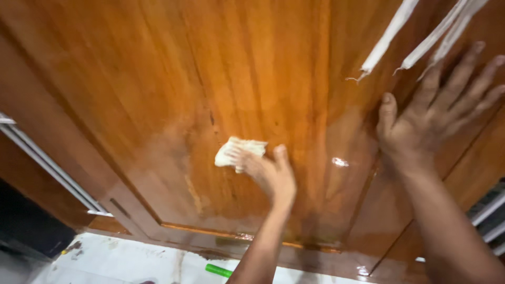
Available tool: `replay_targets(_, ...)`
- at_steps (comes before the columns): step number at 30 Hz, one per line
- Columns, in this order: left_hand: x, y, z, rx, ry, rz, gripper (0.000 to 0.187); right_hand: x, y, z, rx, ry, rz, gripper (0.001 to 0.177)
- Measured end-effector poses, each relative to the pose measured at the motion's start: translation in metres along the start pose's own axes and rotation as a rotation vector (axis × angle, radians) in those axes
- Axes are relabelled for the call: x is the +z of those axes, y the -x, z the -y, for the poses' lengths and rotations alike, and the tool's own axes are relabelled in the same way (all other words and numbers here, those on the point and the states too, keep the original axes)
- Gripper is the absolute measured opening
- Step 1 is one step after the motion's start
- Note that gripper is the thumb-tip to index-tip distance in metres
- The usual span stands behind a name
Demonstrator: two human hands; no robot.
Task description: The person wipes a wooden door with a white cloth, moving in circular and linear motions across the surface. The person uses one hand to hold the cloth and the other to stabilize the door while polishing.
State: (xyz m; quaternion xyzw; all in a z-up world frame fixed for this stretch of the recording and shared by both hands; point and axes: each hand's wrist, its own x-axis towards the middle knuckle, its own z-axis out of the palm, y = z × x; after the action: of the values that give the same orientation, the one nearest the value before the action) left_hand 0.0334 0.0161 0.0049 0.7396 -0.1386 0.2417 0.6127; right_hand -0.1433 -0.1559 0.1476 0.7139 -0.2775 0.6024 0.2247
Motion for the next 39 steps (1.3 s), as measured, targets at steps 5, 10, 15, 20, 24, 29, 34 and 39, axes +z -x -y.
replay_targets(5, -0.004, 0.025, -0.106, 0.713, -0.158, 0.316, 0.087, 0.012, 0.005, -0.004, 0.065, 0.004, 0.029, 0.073)
replay_targets(10, -0.013, 0.070, -0.054, 1.337, -0.633, 0.541, 0.075, 0.020, 0.007, -0.006, 0.026, 0.050, -0.023, 0.070)
replay_targets(15, -0.044, 0.100, 0.079, 1.806, -1.119, 0.996, 0.082, 0.017, 0.010, -0.008, 0.013, 0.019, -0.031, 0.070)
replay_targets(20, -0.033, 0.072, 0.086, 1.356, -0.616, 0.557, 0.058, 0.011, 0.003, 0.000, 0.033, 0.010, -0.050, 0.069)
replay_targets(24, -0.017, 0.047, 0.043, 0.981, -0.342, 0.442, 0.052, 0.004, 0.001, 0.006, 0.081, -0.021, -0.009, 0.072)
replay_targets(29, -0.036, 0.071, 0.057, 1.118, -0.486, 0.665, 0.059, -0.001, -0.005, 0.011, 0.096, 0.081, 0.045, 0.068)
replay_targets(34, -0.049, 0.086, 0.069, 1.526, -0.791, 0.616, 0.073, 0.000, -0.003, 0.011, 0.094, 0.042, 0.041, 0.074)
replay_targets(39, -0.034, 0.048, -0.005, 0.807, -0.374, 0.320, 0.060, 0.010, 0.002, 0.005, 0.028, 0.010, -0.086, 0.072)
